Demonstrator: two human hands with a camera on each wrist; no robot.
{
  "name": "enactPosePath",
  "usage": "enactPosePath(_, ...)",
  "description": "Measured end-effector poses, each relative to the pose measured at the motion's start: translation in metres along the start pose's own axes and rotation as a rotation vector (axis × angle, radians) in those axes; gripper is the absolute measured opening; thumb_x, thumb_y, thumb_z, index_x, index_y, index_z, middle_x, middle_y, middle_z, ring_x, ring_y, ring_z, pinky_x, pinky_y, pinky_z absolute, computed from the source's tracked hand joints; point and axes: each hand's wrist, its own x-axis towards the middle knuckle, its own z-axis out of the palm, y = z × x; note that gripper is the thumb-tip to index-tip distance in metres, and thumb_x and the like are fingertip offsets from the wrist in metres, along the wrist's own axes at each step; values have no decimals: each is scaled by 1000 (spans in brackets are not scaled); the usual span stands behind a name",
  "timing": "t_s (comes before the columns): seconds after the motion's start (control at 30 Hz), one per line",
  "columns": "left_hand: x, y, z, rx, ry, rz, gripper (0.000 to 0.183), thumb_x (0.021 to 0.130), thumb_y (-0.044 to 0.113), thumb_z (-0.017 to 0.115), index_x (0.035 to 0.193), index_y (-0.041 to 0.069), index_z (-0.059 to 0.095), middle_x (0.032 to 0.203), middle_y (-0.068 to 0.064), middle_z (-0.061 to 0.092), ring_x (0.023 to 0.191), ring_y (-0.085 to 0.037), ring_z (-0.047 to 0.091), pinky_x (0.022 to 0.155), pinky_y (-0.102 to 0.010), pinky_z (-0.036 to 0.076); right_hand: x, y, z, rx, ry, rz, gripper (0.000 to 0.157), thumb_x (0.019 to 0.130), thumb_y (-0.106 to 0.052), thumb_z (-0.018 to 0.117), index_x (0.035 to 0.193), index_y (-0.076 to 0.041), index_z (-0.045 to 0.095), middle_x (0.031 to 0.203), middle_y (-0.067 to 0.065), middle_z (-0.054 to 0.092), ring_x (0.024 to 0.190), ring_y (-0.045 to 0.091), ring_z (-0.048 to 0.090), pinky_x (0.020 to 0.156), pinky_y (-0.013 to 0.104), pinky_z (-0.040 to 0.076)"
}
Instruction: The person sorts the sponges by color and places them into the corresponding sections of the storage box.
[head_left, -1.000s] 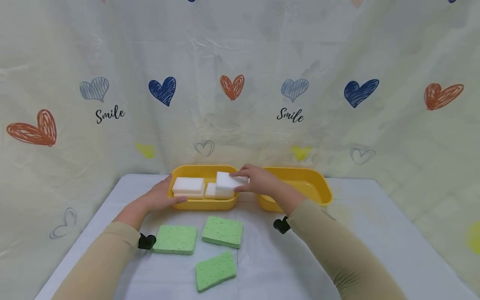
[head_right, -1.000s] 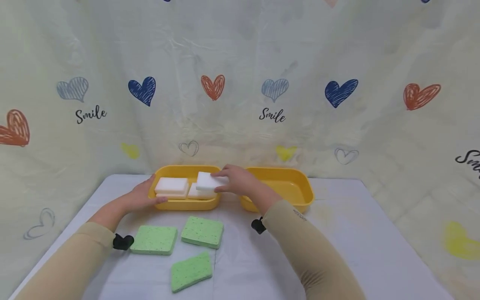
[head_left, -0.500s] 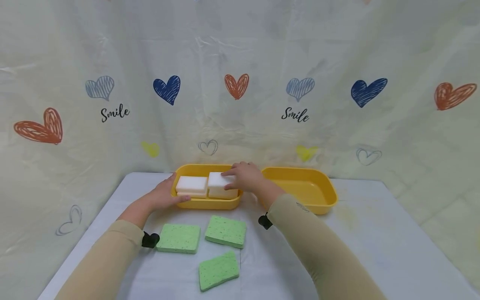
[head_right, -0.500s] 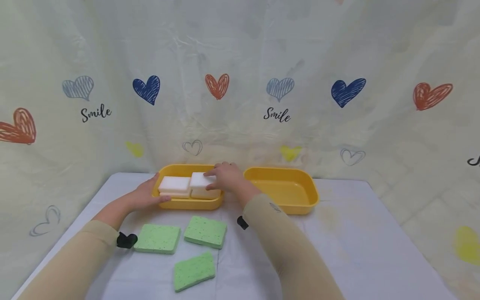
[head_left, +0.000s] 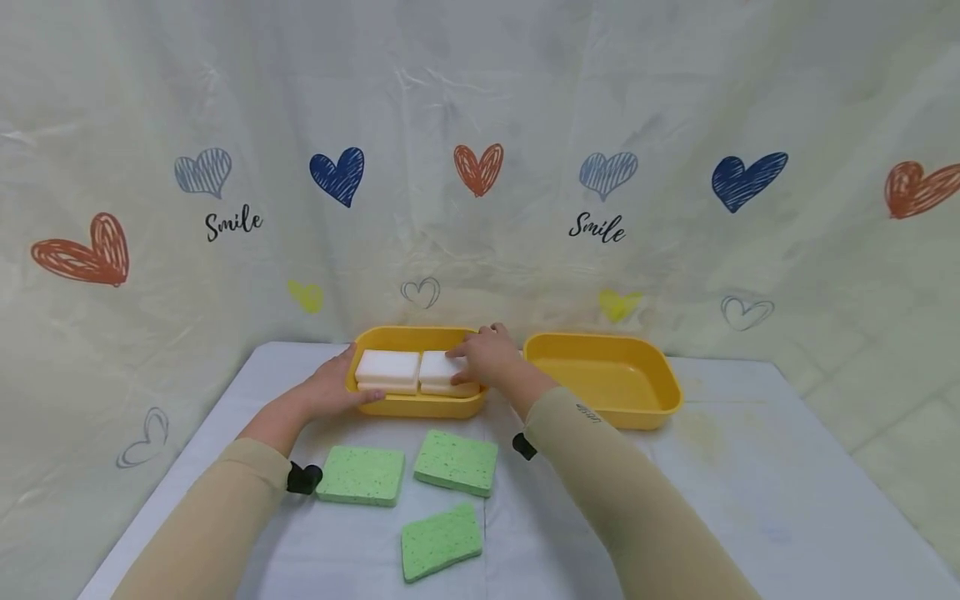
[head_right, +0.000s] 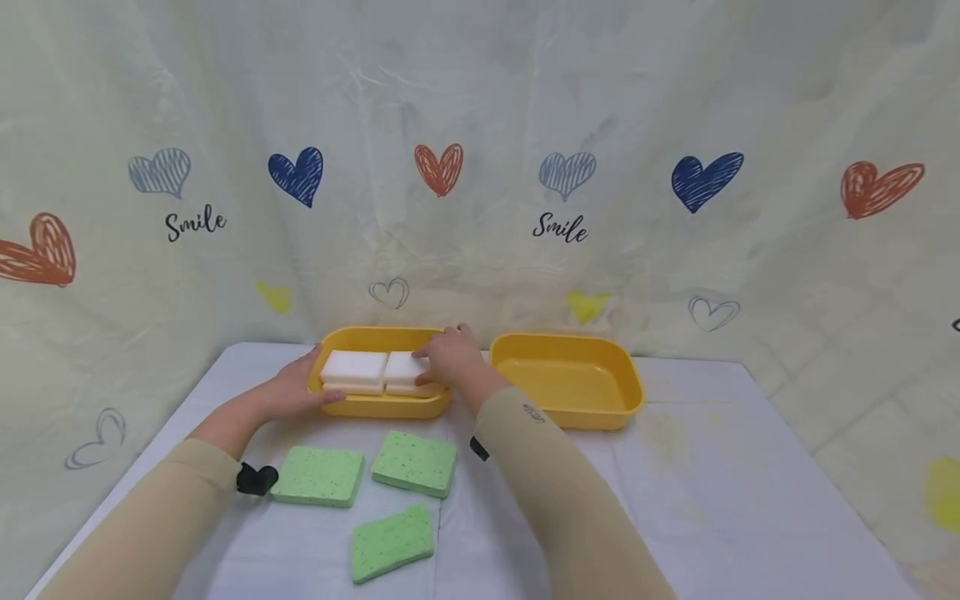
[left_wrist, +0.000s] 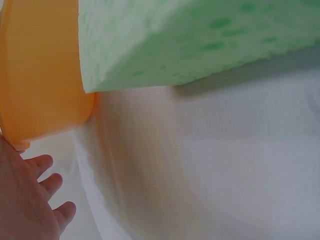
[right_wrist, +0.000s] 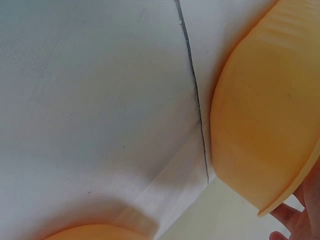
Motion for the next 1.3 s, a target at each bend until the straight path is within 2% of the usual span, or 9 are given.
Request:
enactPosePath(0.27, -9, 15, -7, -2, 8, 18, 117, 83, 63, 68, 156, -3, 5, 155, -30, 25, 138, -47, 29, 113, -64, 22, -1, 0, -1, -10, 8, -6, 60, 86, -63, 65, 140, -40, 56, 138, -3, 57, 126, 28, 47, 116, 53, 20)
enactPosePath(0.47, -6, 8, -3, -2, 13, 21, 115, 83, 65, 68, 158, 3, 6, 155, -26, 28, 136, -43, 32, 113, -62, 23, -9, 2, -5, 28, 56, 2, 62, 85, -63, 65, 141, -38, 56, 140, 0, 55, 125, 29, 47, 112, 51, 27)
enactPosePath(0.6, -5, 4, -1, 11, 8, 14, 121, 80, 72, 65, 158, 3, 4, 158, -27, 23, 139, -45, 28, 113, -64, 22, -15, 5, -7, 57, 92, 8, 60, 85, -63, 66, 140, -39, 57, 136, -1, 56, 121, 27, 48, 108, 50, 32)
enactPosePath(0.87, -9, 14, -6, 17, -10, -15, 119, 81, 70, 66, 158, 2, 5, 156, -27, 25, 137, -45, 30, 112, -65, 23, -25, 13, -9, 168, 134, 39, 60, 83, -61, 70, 138, -39, 59, 134, -1, 57, 121, 26, 49, 107, 51, 33)
enactPosePath(1.17, -11, 16, -6, 4, -5, 11, 113, 85, 62, 67, 157, 0, 5, 156, -28, 23, 138, -46, 29, 111, -66, 22, -44, 26, -10, 341, 174, 60, 56, 84, -54, 74, 135, -35, 62, 126, 3, 60, 116, 27, 52, 107, 52, 33)
enactPosePath(1.3, -12, 16, -6, -8, 5, 43, 110, 86, 59, 67, 156, -1, 8, 153, -30, 28, 133, -47, 32, 110, -68, 24, -55, 37, -10, 411, 189, 81, 58, 83, -52, 76, 136, -35, 62, 121, 5, 60, 107, 25, 54, 100, 47, 42)
